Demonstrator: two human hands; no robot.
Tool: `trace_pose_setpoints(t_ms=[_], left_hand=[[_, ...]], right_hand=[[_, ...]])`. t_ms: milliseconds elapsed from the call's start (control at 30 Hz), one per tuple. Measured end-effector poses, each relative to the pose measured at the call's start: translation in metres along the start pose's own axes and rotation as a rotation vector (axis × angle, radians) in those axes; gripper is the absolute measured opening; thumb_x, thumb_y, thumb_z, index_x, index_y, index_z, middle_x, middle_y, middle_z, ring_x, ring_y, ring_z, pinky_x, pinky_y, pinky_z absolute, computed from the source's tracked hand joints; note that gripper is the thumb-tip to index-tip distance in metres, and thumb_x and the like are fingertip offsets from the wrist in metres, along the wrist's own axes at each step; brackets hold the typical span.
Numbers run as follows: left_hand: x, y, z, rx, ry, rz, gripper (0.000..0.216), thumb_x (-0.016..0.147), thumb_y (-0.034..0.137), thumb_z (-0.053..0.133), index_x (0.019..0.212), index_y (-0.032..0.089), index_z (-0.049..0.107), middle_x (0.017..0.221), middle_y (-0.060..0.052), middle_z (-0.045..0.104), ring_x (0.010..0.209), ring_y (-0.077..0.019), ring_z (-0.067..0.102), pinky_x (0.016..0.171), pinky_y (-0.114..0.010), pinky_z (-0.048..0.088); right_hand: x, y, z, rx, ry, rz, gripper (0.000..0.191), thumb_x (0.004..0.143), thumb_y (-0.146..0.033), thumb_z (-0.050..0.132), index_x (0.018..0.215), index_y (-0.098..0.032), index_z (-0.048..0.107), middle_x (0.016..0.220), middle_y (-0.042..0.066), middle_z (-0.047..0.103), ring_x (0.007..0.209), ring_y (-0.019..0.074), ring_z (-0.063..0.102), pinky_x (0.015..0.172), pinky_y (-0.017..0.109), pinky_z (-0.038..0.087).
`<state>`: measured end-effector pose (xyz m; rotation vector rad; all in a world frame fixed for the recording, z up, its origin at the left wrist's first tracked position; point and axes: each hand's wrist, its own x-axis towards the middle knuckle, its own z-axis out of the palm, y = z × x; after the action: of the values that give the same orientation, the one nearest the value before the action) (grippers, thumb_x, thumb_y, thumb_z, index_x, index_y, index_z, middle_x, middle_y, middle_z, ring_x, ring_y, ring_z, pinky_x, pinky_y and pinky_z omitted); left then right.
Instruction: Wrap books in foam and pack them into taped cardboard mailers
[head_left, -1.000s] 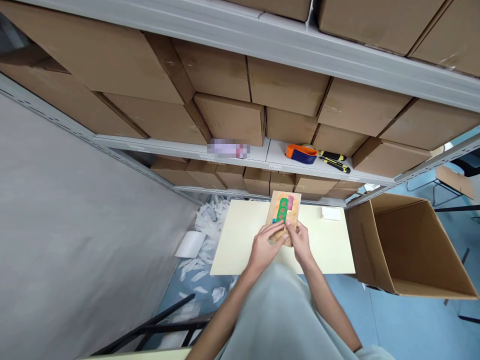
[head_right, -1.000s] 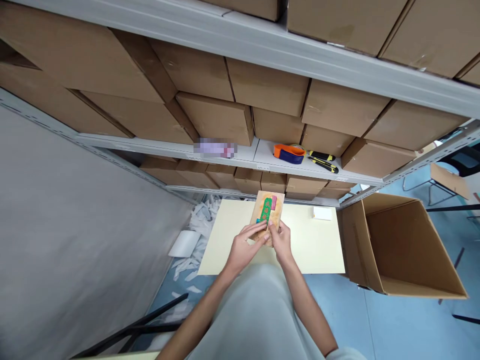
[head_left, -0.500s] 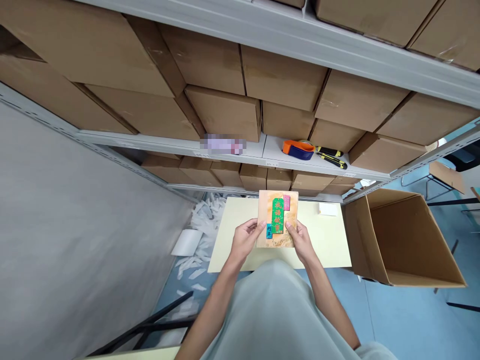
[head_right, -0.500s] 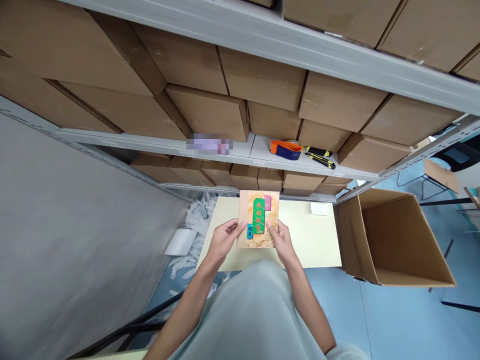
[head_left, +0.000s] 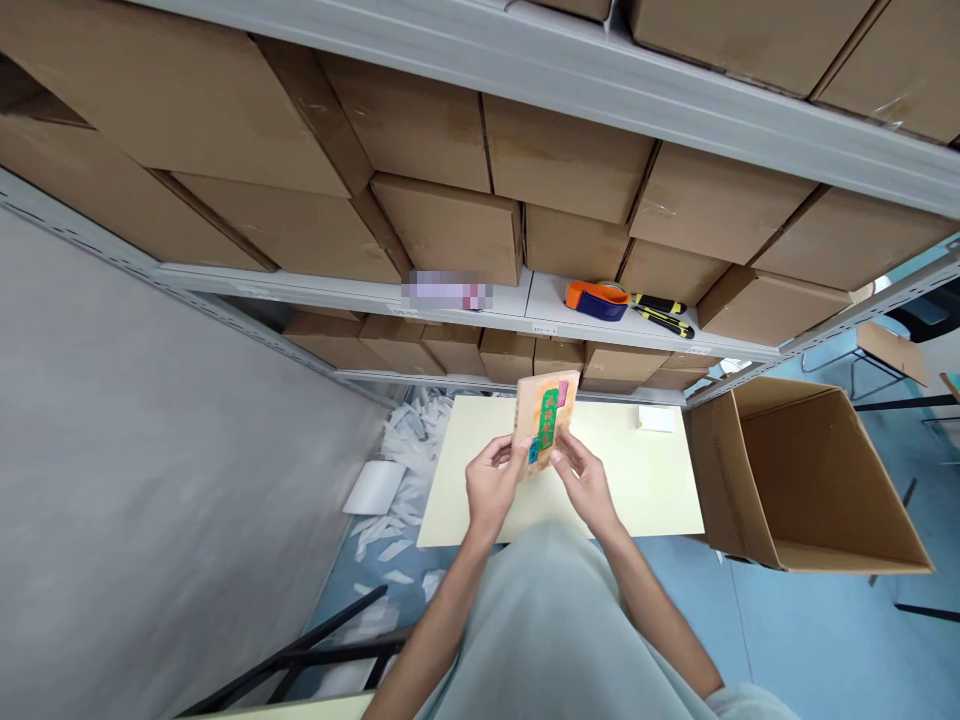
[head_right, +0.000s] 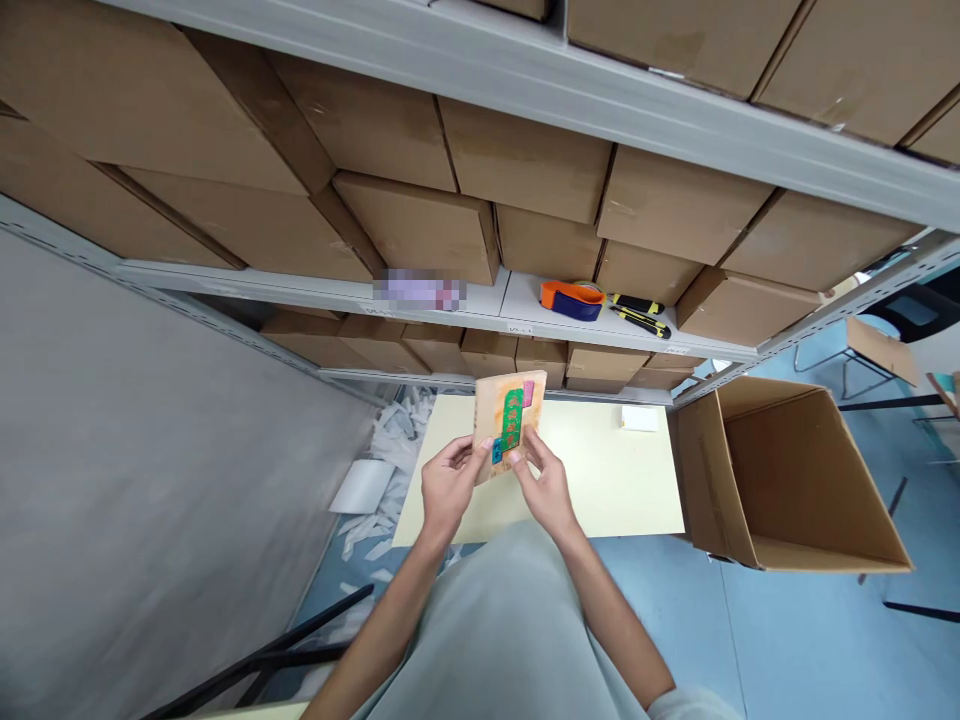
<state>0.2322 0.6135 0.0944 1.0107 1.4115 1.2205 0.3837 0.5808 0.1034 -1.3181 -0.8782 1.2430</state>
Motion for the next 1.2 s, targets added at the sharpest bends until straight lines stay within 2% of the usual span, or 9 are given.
trace_pose_setpoints(t_ms=[167,267,367,467,600,667,833,1033,1200], left_hand=[[-0.030,0.006,0.024,0.130,-0.019,0.220,0.028,0.090,0.045,0.078,0.106,0.023,0.086,0.113,-0.010,0.083,0.108,-0.0291,0.077,0.104,-0.044,0.061],[-0.036,0.009,0.029,0.195,-0.151,0.334,0.026,0.090,0.042,0.079,0.109,0.026,0.087,0.116,-0.010,0.084,0.112,-0.0306,0.076,0.109,-0.049,0.059],[-0.024,0.013,0.021,0.244,-0.176,0.349,0.035,0.091,0.043,0.079,0.120,0.025,0.084,0.124,-0.011,0.082,0.120,-0.0307,0.074,0.112,-0.051,0.057],[-0.001,0.016,0.002,0.267,-0.079,0.261,0.051,0.087,0.053,0.081,0.128,0.022,0.080,0.137,-0.013,0.077,0.126,-0.0319,0.070,0.109,-0.050,0.058],[0.018,0.019,-0.015,0.113,-0.362,-0.040,0.061,0.079,0.071,0.083,0.108,0.017,0.084,0.110,-0.014,0.084,0.103,-0.0321,0.079,0.093,-0.045,0.065],[0.018,0.020,-0.016,0.037,-0.428,-0.139,0.063,0.075,0.075,0.084,0.099,0.016,0.083,0.098,-0.013,0.084,0.095,-0.0319,0.080,0.087,-0.042,0.066],[0.008,0.018,-0.009,-0.022,-0.308,-0.160,0.064,0.070,0.073,0.090,0.096,0.015,0.083,0.094,-0.012,0.084,0.091,-0.0306,0.081,0.085,-0.041,0.067],[0.003,0.022,-0.006,0.174,-0.030,0.021,0.050,0.081,0.062,0.084,0.099,0.015,0.086,0.094,-0.009,0.086,0.082,-0.0272,0.082,0.074,-0.034,0.067],[-0.013,0.033,0.003,0.317,0.058,0.393,0.024,0.096,0.042,0.076,0.105,0.023,0.088,0.108,-0.006,0.086,0.094,-0.0258,0.083,0.086,-0.037,0.068]], right_hand=[[0.003,0.005,0.017,0.039,0.063,-0.002,0.067,0.081,-0.071,0.085,0.120,-0.017,0.077,0.129,0.015,0.081,0.121,0.0342,0.077,0.109,0.047,0.062],[0.007,0.000,0.008,0.042,0.148,0.040,0.060,0.082,-0.070,0.083,0.105,-0.015,0.078,0.112,0.015,0.085,0.105,0.0339,0.080,0.096,0.045,0.066],[0.008,-0.008,-0.008,0.100,0.149,0.060,0.061,0.083,-0.069,0.084,0.112,-0.015,0.080,0.120,0.014,0.084,0.111,0.0347,0.079,0.098,0.046,0.065],[0.005,-0.016,-0.022,0.144,-0.009,0.078,0.059,0.083,-0.064,0.087,0.118,-0.018,0.081,0.127,0.013,0.082,0.115,0.0340,0.079,0.106,0.048,0.062],[0.000,-0.020,-0.031,0.156,-0.143,0.110,0.055,0.083,-0.063,0.088,0.118,-0.021,0.082,0.125,0.011,0.083,0.113,0.0340,0.080,0.108,0.053,0.062],[0.000,-0.018,-0.031,0.155,-0.150,0.118,0.055,0.083,-0.063,0.088,0.118,-0.021,0.082,0.125,0.010,0.083,0.112,0.0343,0.080,0.108,0.054,0.062],[0.009,-0.006,-0.031,0.116,-0.099,0.113,0.059,0.085,-0.064,0.085,0.123,-0.019,0.078,0.128,0.013,0.082,0.119,0.0360,0.077,0.108,0.054,0.061],[0.013,-0.003,-0.028,-0.071,0.270,-0.074,0.071,0.091,-0.065,0.076,0.145,-0.021,0.066,0.162,0.018,0.059,0.146,0.0343,0.060,0.121,0.055,0.051],[-0.008,-0.013,-0.001,0.064,-0.007,-0.050,0.075,0.089,-0.061,0.082,0.151,-0.024,0.064,0.160,0.015,0.061,0.146,0.0346,0.062,0.113,0.050,0.060]])
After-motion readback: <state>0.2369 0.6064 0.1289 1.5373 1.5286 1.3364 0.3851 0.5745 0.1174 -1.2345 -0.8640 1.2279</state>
